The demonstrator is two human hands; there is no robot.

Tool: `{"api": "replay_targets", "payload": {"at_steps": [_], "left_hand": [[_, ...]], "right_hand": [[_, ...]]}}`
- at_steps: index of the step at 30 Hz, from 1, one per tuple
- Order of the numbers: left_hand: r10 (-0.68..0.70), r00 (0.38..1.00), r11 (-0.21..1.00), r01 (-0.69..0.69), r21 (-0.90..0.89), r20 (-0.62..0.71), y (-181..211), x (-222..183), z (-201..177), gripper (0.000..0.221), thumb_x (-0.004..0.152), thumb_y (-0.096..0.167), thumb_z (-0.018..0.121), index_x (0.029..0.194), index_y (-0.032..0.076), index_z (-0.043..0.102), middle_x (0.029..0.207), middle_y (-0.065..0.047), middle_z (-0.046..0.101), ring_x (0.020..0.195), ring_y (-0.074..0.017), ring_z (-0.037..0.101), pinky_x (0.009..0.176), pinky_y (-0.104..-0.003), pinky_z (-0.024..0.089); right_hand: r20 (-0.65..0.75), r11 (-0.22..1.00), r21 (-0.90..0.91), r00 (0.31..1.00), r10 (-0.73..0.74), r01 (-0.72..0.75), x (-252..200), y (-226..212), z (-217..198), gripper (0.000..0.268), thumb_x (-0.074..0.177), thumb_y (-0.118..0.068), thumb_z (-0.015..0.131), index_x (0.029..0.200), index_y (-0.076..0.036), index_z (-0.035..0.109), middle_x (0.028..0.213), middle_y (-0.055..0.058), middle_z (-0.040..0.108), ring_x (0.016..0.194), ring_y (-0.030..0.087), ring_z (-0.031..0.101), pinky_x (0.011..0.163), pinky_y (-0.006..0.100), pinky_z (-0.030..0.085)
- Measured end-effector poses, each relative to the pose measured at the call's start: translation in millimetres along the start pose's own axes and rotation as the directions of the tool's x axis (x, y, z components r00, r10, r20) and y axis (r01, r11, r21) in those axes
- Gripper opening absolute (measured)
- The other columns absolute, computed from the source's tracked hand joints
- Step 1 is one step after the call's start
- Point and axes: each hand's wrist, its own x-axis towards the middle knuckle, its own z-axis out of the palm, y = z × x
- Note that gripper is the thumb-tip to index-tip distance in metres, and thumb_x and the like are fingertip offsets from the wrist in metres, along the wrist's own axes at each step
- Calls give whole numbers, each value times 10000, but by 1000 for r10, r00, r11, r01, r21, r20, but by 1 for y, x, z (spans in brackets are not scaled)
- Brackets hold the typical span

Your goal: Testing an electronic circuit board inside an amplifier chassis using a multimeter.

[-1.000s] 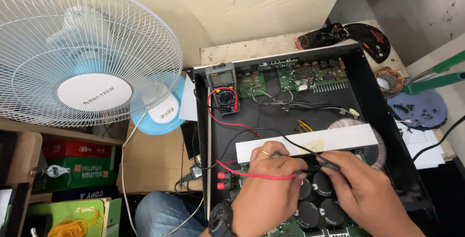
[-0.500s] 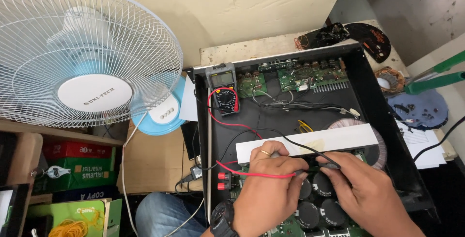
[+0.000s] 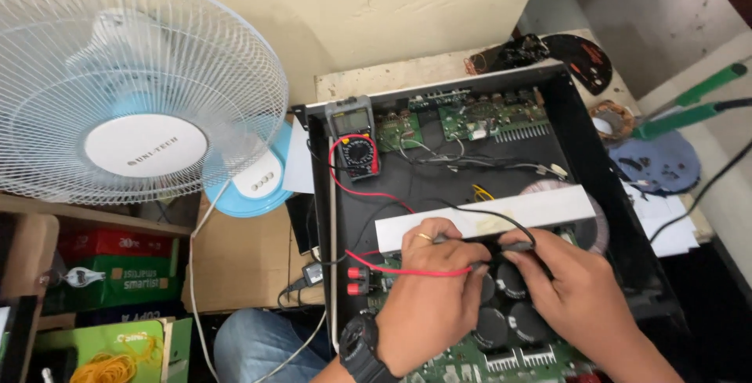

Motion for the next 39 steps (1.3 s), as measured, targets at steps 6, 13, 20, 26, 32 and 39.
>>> {"api": "replay_targets", "payload": {"at_steps": [6,13,20,26,32,39], "left_hand": [[27,999,999,-26,19,-34,2,3,-3,151,999,32,696,1134,71,751,906,-87,760,1157,-388,603,1082,-577,431],[24,999,999,-23,47,-24,0,1,0,155,996,21,671,1112,69,761,975,-46,796,1157,-392,597,1017,-607,452],[13,1000,994,-11,105,-20,-1,2,3,147,1008,38,681,1112,79,776,901,-38,765,1157,-375,584,1044,-607,449],[18,999,996,-15,92,-29,-1,2,3,160,982,28,680,1104,72,773,927,-42,776,1132,-375,587,1028,-606,441],[10,1000,997,-8,79,-26,-2,1,4,199,980,31,687,1146,75,788,923,-42,776,1159,-372,584,1071,-603,438],[27,999,992,-29,126,22,1,-2,0,165,996,30,665,1140,61,740,993,-129,766,1160,-433,581,972,-620,463]], "right_hand": [[-26,995,54,996,-80,82,5,-8,-4,228,1099,-121,684,1304,-82,774,1220,-2,868,1080,162,849,953,342,640],[3,992,29,992,-122,122,5,-16,-7,240,1125,-121,677,1339,-58,765,1239,49,854,1049,220,839,887,380,631],[-9,987,57,989,-150,150,6,-17,-6,261,1118,-86,700,1368,-36,754,1254,73,859,983,203,849,834,356,659],[4,983,69,986,-168,167,9,-20,-8,232,1130,-56,675,1355,-12,708,1272,108,825,1098,253,826,912,386,657],[51,985,65,985,-162,159,13,-26,-13,235,1139,-104,673,1348,-27,745,1222,93,815,1065,245,820,909,377,636],[102,983,3,978,-182,182,16,-25,-19,239,1140,-123,710,1351,-23,760,1262,109,836,1134,277,813,1023,393,584]]}}
